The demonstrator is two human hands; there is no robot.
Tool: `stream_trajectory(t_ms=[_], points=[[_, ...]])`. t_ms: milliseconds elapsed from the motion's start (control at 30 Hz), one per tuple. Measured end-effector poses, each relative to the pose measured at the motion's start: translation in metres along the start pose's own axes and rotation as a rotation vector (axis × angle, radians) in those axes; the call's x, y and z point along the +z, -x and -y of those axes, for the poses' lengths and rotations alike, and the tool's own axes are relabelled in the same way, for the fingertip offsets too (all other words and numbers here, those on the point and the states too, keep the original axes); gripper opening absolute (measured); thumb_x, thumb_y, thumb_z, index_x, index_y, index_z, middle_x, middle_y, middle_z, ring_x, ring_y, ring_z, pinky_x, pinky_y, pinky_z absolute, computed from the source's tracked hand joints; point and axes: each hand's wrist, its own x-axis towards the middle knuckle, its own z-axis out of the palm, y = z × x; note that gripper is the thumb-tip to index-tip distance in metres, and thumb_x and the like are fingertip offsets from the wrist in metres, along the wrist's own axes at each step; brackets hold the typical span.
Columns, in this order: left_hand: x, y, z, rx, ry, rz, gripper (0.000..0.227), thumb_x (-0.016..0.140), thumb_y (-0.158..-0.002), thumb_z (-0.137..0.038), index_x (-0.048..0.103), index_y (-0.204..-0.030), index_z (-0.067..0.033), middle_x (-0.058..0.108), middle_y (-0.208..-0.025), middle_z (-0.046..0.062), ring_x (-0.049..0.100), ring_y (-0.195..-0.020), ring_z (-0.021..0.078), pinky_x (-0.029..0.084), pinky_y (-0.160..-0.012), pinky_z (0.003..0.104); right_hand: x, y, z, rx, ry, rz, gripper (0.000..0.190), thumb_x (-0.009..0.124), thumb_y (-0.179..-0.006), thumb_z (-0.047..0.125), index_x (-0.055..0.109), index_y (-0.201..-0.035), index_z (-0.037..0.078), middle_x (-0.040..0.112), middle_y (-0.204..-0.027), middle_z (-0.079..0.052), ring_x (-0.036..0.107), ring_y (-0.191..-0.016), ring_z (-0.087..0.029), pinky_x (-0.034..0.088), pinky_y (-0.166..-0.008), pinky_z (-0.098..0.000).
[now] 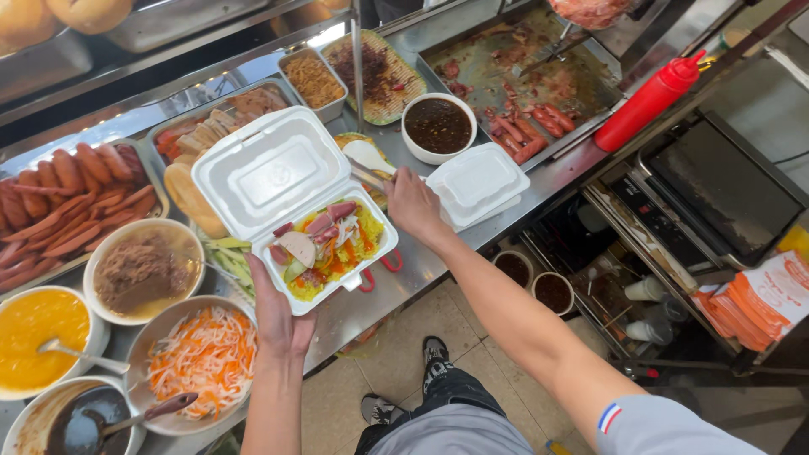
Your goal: The person scoops yellow rice into styrofoam containers, adds sauces, and uses scissors and tongs to add sliced cucumber, shredded vegetables, and cooked meats. The person hands a completed meal to a customer and continues assembling another container.
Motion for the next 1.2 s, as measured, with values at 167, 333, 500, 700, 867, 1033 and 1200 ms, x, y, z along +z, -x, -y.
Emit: stream_trajectory(t_ms=[167,333,500,700,867,1033,1200], points=[[0.033,-0.014,0.019,-0.08,-0.021,0.06,0.064,0.025,-0.103,-0.059,0.047,-0.142,-0.0139,0.056,-0.141,0.009,0.055,-0.127,0.0301,0.048,-0.095,0.053,-0.125,0.02,-0.06,0.097,-0.184,0.05,0.037,0.052,-0.1,0.038,0.067,-0.121,0.011,0.076,-0.09,-0.017,0.074,-0.088,-0.032,0.054,-0.081,-0.0431],[0.073,-0.047,0.068,-0.139,0.037,0.09,0.065,0.031,-0.105,-0.06,0.049,-0.145,-0.0121,0.055,-0.145,0.009,0.054,-0.131,0.0268,0.047,-0.1,0.045,-0.216,-0.017,-0.142,0.144,-0.052,0.08,0.041,0.058,-0.102,0.044,0.073,-0.118,0.009,0.074,-0.089,-0.017,0.071,-0.087,-0.034,0.053,-0.079,-0.0437],[0.128,-0.112,0.125,-0.135,0.057,0.068,0.067,0.033,-0.103,-0.061,0.049,-0.146,-0.0125,0.053,-0.149,0.009,0.052,-0.138,0.0267,0.046,-0.114,0.046,-0.209,-0.115,-0.207,-0.035,0.173,-0.099,0.044,0.073,-0.089,0.038,0.073,-0.126,0.013,0.073,-0.102,-0.017,0.069,-0.093,-0.04,0.052,-0.078,-0.0508],[0.171,-0.18,0.166,-0.09,0.053,0.02,0.068,0.032,-0.101,-0.064,0.046,-0.148,-0.0166,0.052,-0.15,0.009,0.052,-0.138,0.0301,0.047,-0.11,0.052,-0.171,-0.207,-0.253,-0.21,0.26,-0.041,0.046,0.078,-0.087,0.031,0.072,-0.13,0.016,0.074,-0.101,-0.017,0.069,-0.086,-0.042,0.053,-0.073,-0.054],[0.177,-0.218,0.187,-0.087,0.08,0.031,0.069,0.03,-0.102,-0.068,0.044,-0.149,-0.0195,0.051,-0.151,0.011,0.051,-0.139,0.0336,0.048,-0.109,0.059,-0.181,-0.223,-0.273,-0.271,0.241,-0.03,0.038,0.077,-0.091,0.027,0.076,-0.128,0.02,0.075,-0.092,-0.017,0.07,-0.08,-0.04,0.054,-0.072,-0.0527],[0.169,-0.247,0.204,-0.133,0.071,-0.033,0.076,0.028,-0.098,-0.071,0.039,-0.154,-0.021,0.049,-0.155,0.011,0.05,-0.141,0.0346,0.046,-0.109,0.06,-0.251,-0.206,-0.256,-0.074,0.045,0.065,0.038,0.079,-0.089,0.033,0.076,-0.126,0.024,0.074,-0.08,-0.015,0.07,-0.065,-0.029,0.054,-0.066,-0.0432],[0.161,-0.259,0.213,-0.144,0.039,-0.033,0.081,0.027,-0.096,-0.073,0.035,-0.157,-0.0198,0.047,-0.156,0.013,0.05,-0.141,0.0367,0.044,-0.109,0.064,-0.343,-0.163,-0.212,-0.296,-0.105,0.193,0.043,0.077,-0.09,0.028,0.072,-0.132,0.022,0.075,-0.088,-0.009,0.071,-0.072,-0.019,0.055,-0.066,-0.032]])
